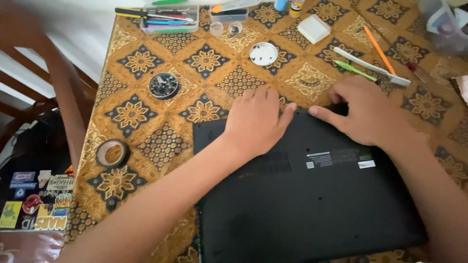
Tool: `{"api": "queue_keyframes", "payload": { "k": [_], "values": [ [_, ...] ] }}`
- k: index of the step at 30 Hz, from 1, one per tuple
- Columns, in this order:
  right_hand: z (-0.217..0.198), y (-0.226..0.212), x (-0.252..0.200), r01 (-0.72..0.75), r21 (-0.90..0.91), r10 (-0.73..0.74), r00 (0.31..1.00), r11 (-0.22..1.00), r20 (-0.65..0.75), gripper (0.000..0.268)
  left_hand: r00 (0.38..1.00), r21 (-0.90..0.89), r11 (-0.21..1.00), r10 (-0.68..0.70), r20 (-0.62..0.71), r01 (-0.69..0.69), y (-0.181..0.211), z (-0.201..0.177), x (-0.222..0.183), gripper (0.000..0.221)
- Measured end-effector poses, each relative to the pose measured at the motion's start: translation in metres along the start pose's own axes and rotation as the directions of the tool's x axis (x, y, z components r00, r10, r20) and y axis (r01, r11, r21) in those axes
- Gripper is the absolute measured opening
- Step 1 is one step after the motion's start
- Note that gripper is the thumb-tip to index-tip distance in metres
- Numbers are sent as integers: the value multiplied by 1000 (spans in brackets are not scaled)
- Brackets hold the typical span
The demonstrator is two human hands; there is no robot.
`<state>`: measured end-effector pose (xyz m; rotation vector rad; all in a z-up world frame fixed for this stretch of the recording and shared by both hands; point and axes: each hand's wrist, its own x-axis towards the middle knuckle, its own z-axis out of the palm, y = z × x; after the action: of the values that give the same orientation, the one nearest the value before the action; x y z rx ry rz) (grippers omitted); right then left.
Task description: Disassembling a laptop by unscrewing the back panel, prying it off, and then opening the laptop lid.
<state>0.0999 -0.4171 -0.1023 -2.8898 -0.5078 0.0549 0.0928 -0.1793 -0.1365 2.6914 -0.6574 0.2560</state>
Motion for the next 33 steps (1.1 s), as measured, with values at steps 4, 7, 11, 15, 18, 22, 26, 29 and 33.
{"api": "queue_keyframes", "payload": {
  "k": [4, 7, 11, 15, 18, 22, 26, 29, 33],
  "values": [
    [1, 1, -1, 32, 6, -32, 999, 999, -34, 54, 1000, -3, 1000, -7, 2, 7, 10, 7, 6, 52],
    [-3, -1, -2, 6, 10, -6, 1000, 1000, -4, 52, 999, -49, 998, -32, -6, 32, 12, 8, 8, 47],
    [-1, 1, -1, 15, 25, -15, 1000, 1000, -1, 51, 998, -68, 997, -42, -39, 39, 11, 9, 8, 45],
    [-1, 0, 2, -10, 14, 9, 1000, 1000, 24, 54, 991, -28, 1000, 3, -132, -7, 12, 9, 6, 43],
    [3, 5, 2, 34, 28, -33, 999, 999, -18, 49, 994, -27, 999, -31, -102, 28, 14, 6, 5, 42],
    [3, 5, 0, 15, 11, -14, 1000, 1000, -25, 51, 993, 6, 1000, -26, -113, 27, 13, 9, 6, 44],
    [2, 3, 1, 32, 41, -31, 999, 999, -34, 47, 990, 15, 999, -30, -139, 32, 14, 10, 5, 47],
    [3, 4, 1, 37, 47, -36, 999, 998, -29, 45, 990, 14, 999, -40, -134, 42, 15, 8, 5, 48],
    [3, 4, 1, 15, 44, -14, 1000, 999, -13, 43, 985, -19, 998, -63, -163, 60, 21, 10, 5, 47]
  ]
}}
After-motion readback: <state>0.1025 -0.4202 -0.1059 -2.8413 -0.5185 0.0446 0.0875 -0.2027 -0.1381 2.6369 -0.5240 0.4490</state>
